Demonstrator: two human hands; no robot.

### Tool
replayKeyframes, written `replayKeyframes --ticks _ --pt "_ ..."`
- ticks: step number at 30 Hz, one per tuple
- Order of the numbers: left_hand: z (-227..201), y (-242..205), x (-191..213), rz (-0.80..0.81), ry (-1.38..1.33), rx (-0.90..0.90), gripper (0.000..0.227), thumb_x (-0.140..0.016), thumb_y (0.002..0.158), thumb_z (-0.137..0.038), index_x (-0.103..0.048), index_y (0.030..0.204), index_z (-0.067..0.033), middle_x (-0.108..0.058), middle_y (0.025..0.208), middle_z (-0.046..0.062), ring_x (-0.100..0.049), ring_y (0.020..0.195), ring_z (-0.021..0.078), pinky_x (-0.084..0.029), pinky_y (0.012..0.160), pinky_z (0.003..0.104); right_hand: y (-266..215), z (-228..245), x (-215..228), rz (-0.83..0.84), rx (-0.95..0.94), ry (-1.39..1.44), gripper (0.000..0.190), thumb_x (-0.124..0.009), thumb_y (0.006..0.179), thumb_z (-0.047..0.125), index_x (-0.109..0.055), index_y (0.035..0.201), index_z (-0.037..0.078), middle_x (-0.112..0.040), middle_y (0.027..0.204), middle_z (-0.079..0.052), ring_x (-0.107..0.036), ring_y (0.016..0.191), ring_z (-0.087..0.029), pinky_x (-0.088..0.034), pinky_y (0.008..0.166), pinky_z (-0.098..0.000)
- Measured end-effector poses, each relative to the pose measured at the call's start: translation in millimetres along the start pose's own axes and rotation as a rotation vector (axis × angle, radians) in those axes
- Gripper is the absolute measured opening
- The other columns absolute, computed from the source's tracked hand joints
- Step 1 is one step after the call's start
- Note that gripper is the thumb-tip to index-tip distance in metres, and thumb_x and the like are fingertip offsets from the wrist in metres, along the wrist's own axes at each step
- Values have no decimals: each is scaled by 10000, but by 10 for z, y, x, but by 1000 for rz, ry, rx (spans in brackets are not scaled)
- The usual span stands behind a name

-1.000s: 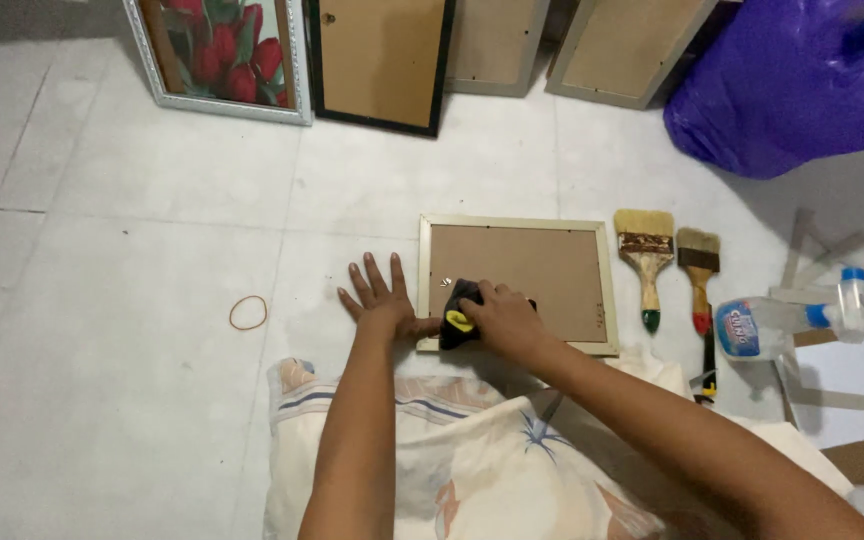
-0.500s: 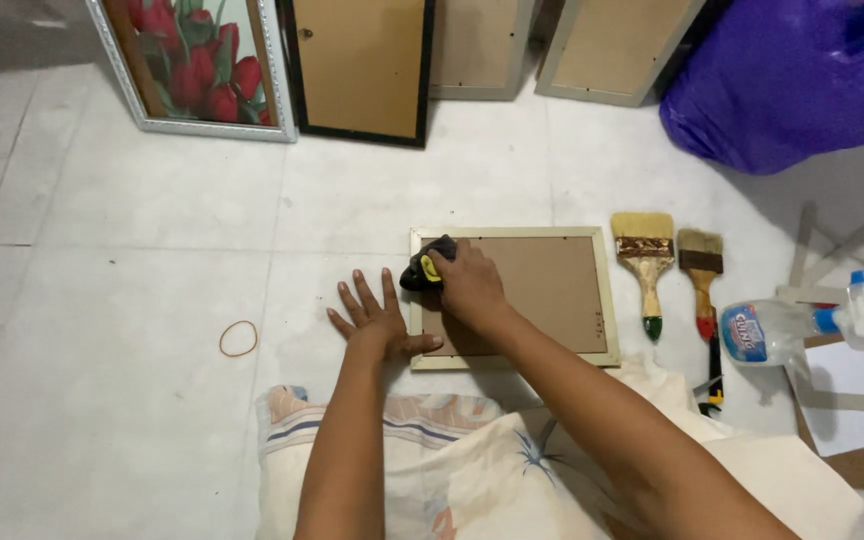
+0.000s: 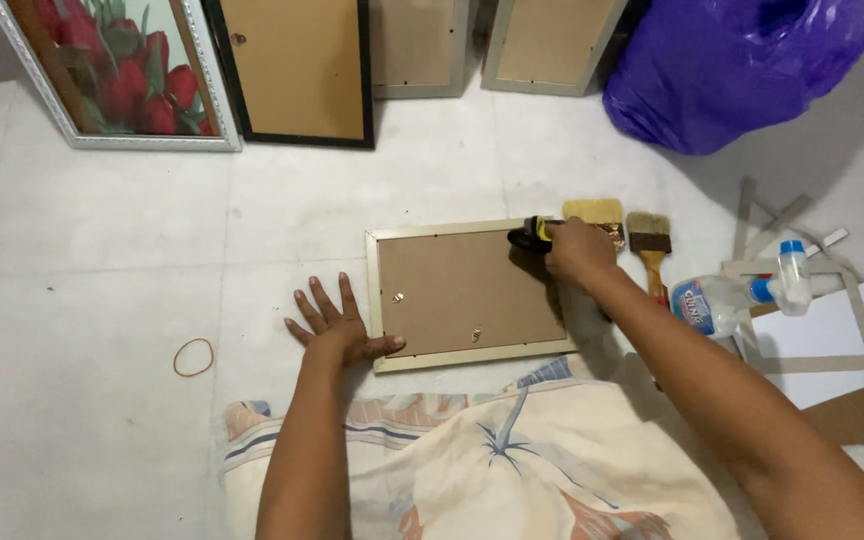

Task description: Cleaning a picture frame using brushes and cloths

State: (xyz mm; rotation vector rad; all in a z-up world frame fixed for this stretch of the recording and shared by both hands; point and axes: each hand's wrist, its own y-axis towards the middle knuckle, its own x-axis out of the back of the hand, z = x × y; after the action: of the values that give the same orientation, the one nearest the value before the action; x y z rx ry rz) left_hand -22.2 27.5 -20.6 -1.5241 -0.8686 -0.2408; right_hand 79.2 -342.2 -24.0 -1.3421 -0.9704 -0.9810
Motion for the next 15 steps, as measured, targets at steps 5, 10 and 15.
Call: replayKeyframes --ticks 5,10,15 --pt "14 100 -37 -1 16 13 1452 -729 757 -786 340 1576 -241 409 1612 195 402 1449 445 213 1109 703 -242 -116 58 154 68 63 360 -708 798 208 -796 1114 60 -776 1049 -238 -740 1021 -471 -601 853 -580" --pt "22 60 -42 0 21 19 1426 -712 778 -781 337 1576 -237 407 1611 199 403 1446 445 223 1100 706 -623 -120 302 215 153 -75 313 -723 833 216 -807 1099 73 -787 1012 -192 -765 954 -407 -621 827 -507" --pt "50 181 -96 -23 15 -2 1480 -717 725 -826 336 1576 -229 400 1612 204 391 1450 455 226 1090 712 -1056 48 595 227 -69 151 346 -682 827 224 -803 1063 2 -773 982 -262 -751 951 -471 -603 795 -565"
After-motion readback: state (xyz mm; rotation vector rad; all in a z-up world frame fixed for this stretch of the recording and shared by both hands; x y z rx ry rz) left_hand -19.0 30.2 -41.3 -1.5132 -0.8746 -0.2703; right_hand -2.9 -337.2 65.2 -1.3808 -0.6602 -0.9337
